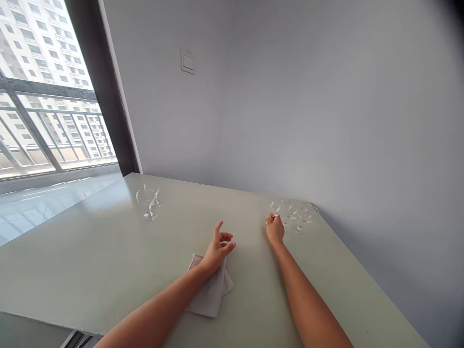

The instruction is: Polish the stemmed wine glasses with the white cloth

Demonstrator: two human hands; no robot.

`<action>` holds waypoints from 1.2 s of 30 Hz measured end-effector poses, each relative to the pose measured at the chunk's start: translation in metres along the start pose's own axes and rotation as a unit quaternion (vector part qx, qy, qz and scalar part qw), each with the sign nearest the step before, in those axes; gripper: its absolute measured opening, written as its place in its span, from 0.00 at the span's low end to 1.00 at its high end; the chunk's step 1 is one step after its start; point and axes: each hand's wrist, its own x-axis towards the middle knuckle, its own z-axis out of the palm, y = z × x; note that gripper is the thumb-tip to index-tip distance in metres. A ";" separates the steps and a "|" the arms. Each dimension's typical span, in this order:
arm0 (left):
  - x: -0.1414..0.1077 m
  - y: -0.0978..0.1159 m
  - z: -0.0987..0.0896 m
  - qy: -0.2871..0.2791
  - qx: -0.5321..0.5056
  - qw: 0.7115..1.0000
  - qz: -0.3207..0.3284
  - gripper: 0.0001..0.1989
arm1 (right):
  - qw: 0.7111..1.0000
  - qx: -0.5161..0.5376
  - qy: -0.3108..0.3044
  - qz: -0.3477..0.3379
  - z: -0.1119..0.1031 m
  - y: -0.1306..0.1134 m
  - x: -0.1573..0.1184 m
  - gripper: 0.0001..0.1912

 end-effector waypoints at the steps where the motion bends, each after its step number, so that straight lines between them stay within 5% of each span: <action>1: 0.000 0.000 0.000 0.000 -0.003 1.000 0.002 0.39 | 1.000 -0.001 0.002 0.006 0.002 0.003 0.005 0.15; 8: -0.001 0.000 0.001 0.010 -0.006 1.000 -0.007 0.37 | 1.000 0.005 0.007 0.017 0.014 0.018 0.022 0.15; 14: 0.001 0.002 0.000 0.041 -0.007 0.999 0.004 0.33 | 0.999 0.022 0.038 0.008 0.004 0.018 0.012 0.18; 19: 0.008 0.010 -0.009 0.143 -0.028 0.986 0.078 0.25 | 0.996 0.047 0.073 0.000 -0.013 0.004 -0.022 0.21; 22: 0.016 0.017 -0.023 0.244 -0.043 0.961 0.124 0.20 | 0.993 0.083 0.011 -0.088 -0.024 -0.024 -0.069 0.12; 25: 0.025 0.026 -0.048 0.367 -0.049 0.917 0.151 0.17 | 0.927 0.127 -0.175 -0.306 -0.035 -0.056 -0.136 0.12; 27: 0.030 0.033 -0.070 0.467 -0.035 0.870 0.156 0.16 | 0.825 0.103 -0.317 -0.457 -0.039 -0.071 -0.178 0.12; 29: 0.034 0.039 -0.094 0.560 0.006 0.817 0.137 0.17 | 0.761 0.046 -0.354 -0.542 -0.038 -0.076 -0.209 0.21; 32: 0.038 0.042 -0.130 0.629 0.094 0.770 0.053 0.22 | 0.754 -0.026 -0.331 -0.567 -0.026 -0.071 -0.227 0.31; 36: 0.046 0.038 -0.170 0.614 0.151 0.775 -0.006 0.31 | 0.783 -0.007 -0.324 -0.531 -0.007 -0.062 -0.221 0.12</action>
